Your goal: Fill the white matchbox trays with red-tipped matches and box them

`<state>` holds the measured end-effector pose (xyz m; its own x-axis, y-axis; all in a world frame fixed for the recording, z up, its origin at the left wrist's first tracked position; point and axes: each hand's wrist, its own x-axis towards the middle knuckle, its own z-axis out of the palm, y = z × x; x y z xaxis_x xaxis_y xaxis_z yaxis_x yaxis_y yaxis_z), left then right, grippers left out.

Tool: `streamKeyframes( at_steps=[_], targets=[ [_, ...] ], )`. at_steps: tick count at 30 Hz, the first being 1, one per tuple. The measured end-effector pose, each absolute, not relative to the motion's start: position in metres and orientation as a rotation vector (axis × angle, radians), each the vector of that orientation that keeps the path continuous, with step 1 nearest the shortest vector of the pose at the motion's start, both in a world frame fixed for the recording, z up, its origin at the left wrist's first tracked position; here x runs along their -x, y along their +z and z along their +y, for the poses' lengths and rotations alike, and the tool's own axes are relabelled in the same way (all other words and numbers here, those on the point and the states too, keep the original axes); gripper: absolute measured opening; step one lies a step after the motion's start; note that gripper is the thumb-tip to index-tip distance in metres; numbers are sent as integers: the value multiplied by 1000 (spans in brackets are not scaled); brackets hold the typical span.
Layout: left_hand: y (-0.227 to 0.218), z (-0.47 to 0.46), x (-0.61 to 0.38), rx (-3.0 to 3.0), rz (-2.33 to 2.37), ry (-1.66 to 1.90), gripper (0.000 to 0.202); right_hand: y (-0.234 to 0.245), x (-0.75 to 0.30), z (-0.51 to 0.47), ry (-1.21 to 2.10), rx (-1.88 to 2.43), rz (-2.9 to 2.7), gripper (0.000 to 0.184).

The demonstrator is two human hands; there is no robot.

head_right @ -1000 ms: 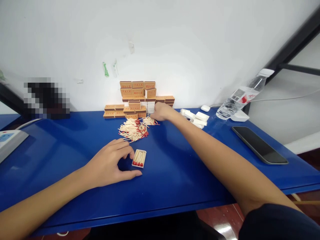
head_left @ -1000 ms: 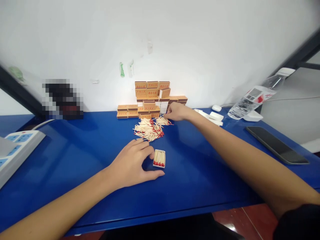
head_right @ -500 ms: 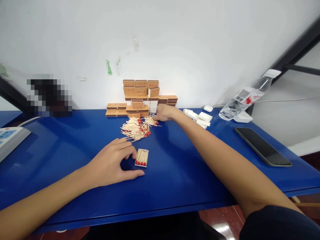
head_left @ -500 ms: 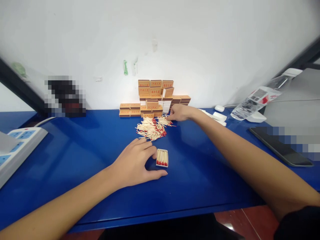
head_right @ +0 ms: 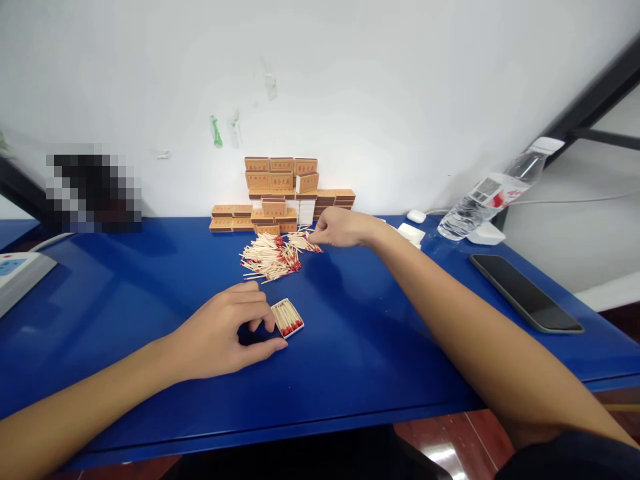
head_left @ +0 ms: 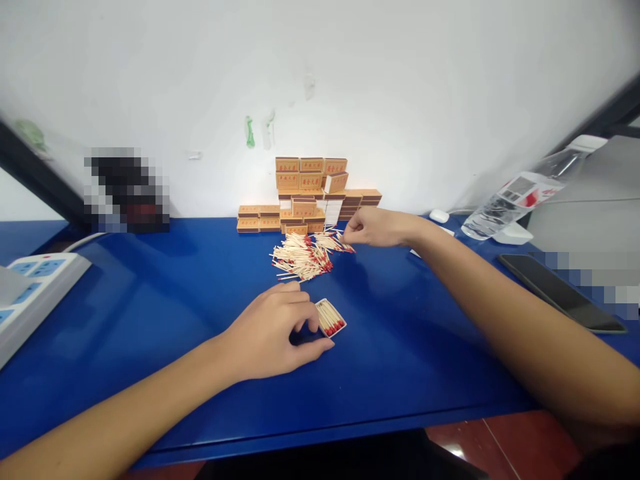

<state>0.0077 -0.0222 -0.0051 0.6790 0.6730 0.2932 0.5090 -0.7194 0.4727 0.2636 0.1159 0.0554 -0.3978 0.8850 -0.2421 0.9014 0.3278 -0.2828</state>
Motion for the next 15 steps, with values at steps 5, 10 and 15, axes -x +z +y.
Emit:
streamKeyframes(
  at_steps=[5,10,15],
  targets=[
    [3,-19,-7,-2500,1081,766,28,52,-261,75,-977,-1460,2657,33],
    [-2,-15,-8,-2515,1054,719,46,44,-244,41,-1245,-1285,2674,27],
    [-7,-16,-9,-2542,1041,696,37,36,-236,26,-1361,-1272,2636,22]
  ],
)
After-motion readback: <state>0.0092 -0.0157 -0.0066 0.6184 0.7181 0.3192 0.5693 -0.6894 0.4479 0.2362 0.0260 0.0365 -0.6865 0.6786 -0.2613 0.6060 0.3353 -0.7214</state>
